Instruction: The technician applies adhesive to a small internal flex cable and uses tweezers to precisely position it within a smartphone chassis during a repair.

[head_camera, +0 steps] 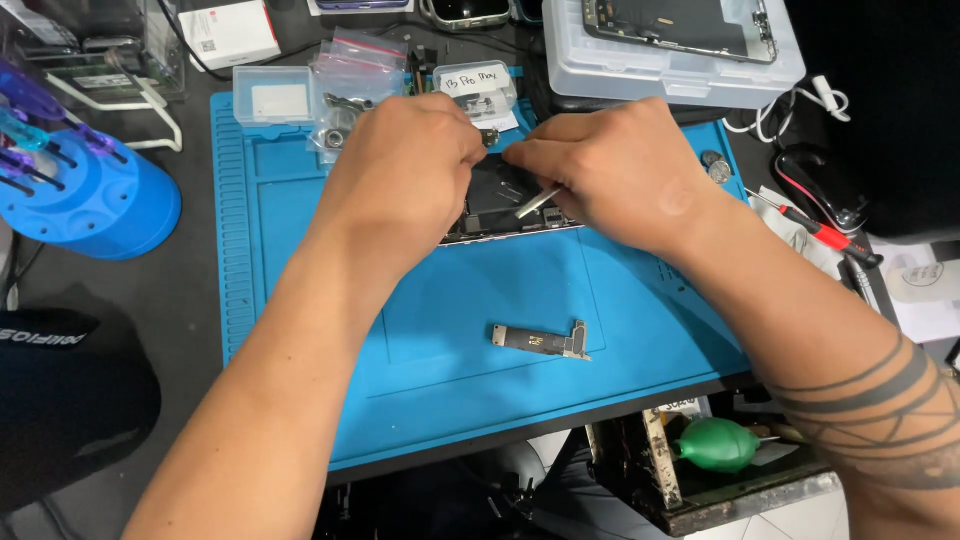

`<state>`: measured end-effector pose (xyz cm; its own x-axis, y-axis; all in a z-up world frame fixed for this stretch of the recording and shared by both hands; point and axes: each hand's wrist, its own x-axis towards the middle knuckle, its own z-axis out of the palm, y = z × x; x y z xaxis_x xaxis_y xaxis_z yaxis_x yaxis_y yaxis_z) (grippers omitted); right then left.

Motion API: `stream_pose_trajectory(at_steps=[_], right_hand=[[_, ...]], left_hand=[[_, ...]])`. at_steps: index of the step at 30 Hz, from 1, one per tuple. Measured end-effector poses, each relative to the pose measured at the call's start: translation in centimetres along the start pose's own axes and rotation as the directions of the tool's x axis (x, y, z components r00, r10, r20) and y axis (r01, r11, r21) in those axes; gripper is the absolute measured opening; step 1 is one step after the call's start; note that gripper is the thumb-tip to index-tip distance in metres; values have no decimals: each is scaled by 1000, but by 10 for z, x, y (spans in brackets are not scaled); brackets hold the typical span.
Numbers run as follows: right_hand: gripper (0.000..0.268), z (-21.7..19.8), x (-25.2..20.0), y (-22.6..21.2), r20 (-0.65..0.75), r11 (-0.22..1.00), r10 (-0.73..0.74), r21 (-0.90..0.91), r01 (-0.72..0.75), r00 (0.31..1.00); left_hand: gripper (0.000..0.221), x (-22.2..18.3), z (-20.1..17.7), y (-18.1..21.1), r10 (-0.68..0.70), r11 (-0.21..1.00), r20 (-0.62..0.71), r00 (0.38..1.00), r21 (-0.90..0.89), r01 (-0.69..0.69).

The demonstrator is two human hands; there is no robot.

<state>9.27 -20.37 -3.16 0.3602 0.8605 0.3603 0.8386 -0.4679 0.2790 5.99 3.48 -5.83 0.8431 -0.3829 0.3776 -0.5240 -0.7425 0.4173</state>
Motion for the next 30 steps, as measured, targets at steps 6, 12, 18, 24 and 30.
stream_pose_trajectory(at_steps=[6, 12, 18, 24, 30], right_hand=[[38, -5, -4, -1, 42, 992, 79, 91, -82, 996], [18, -22, -16, -8, -47, 978, 156, 147, -148, 987], [11, -107, -36, -64, -75, 830, 136, 554, -72, 988], [12, -140, -59, -131, -43, 810, 198, 569, -138, 979], [14, -139, -60, -166, -11, 785, 297, 572, -238, 955]], left_hand=[[19, 14, 9, 11, -254, 944, 206, 945, 268, 195], [11, 17, 14, 20, -249, 933, 287, 925, 326, 149], [16, 7, 30, 14, -141, 946, 227, 964, 318, 63], [26, 10, 18, 23, -122, 935, 258, 959, 353, 24], [27, 2, 14, 27, -70, 943, 200, 977, 332, -1]])
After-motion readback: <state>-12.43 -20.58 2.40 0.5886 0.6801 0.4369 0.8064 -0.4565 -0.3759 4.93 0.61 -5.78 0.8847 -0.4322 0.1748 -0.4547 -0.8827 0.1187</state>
